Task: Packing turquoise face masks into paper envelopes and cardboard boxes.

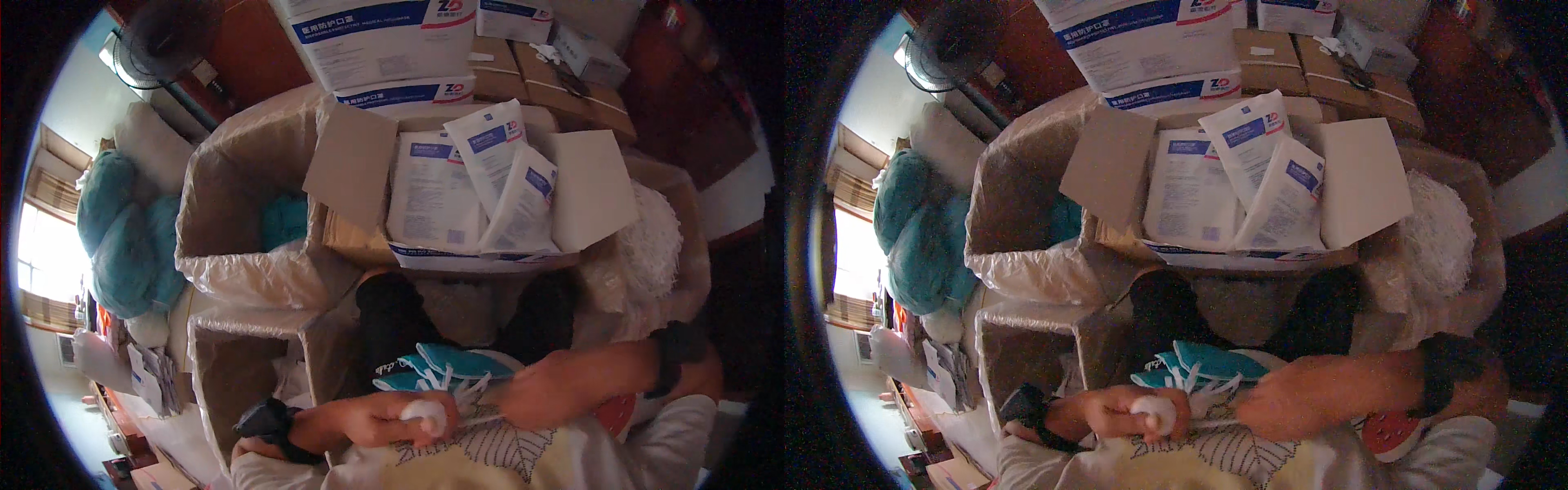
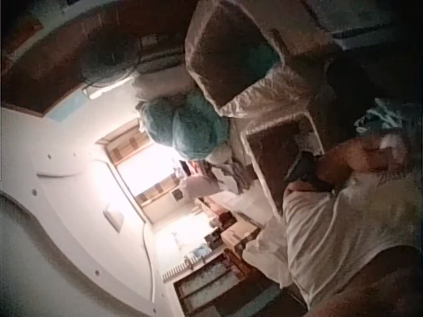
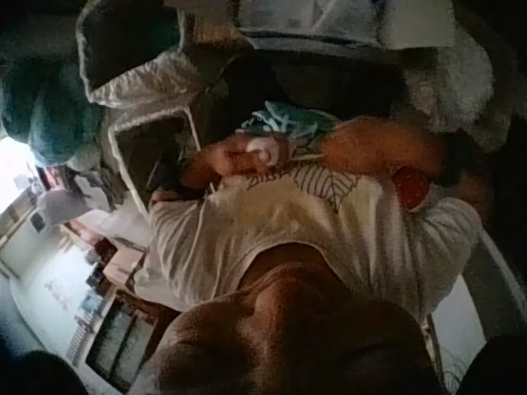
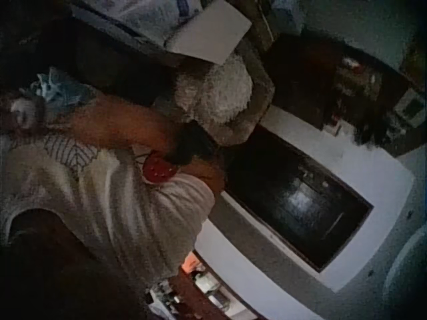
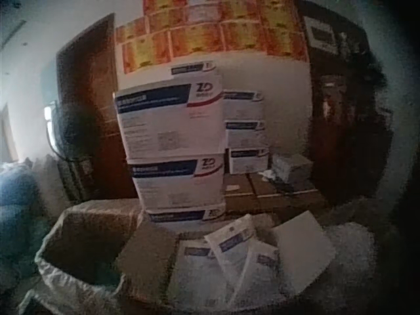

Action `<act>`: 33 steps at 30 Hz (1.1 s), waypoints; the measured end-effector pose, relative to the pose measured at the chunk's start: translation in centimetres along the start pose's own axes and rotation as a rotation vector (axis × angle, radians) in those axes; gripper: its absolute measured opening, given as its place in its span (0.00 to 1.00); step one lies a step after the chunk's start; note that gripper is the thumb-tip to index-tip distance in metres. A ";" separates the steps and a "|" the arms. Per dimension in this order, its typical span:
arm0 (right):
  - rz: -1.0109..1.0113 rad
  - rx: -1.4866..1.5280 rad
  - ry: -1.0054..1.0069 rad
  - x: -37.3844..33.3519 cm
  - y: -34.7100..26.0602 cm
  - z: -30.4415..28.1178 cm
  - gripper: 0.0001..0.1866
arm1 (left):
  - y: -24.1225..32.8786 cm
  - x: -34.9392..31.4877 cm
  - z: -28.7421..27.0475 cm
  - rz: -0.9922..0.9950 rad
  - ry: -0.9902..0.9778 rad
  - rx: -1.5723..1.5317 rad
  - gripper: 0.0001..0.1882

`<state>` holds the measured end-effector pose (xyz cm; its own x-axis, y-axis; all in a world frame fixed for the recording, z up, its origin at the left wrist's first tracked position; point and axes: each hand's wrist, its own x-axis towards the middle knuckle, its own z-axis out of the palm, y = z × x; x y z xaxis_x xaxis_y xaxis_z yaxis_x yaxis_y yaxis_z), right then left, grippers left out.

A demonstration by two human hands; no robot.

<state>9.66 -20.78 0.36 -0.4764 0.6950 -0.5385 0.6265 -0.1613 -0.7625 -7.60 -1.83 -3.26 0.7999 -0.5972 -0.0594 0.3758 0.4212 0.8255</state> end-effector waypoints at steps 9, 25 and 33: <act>0.014 0.933 0.336 -1.1 3.6 -1.4 0.12 | -0.7 1.4 -3.9 0.667 0.719 -0.795 0.14; -0.280 0.703 0.964 10.4 2.8 -3.0 0.21 | -1.5 5.6 -5.0 0.645 0.711 -0.760 0.21; -0.184 0.343 0.961 10.0 2.3 -3.4 0.21 | -1.9 6.1 -4.9 0.623 0.861 -0.615 0.23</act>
<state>8.39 -11.86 -5.52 0.2405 0.9706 -0.0047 0.3128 -0.0821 -0.9463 -1.10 -2.92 -7.93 0.8819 0.3689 -0.2934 -0.2094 0.8643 0.4572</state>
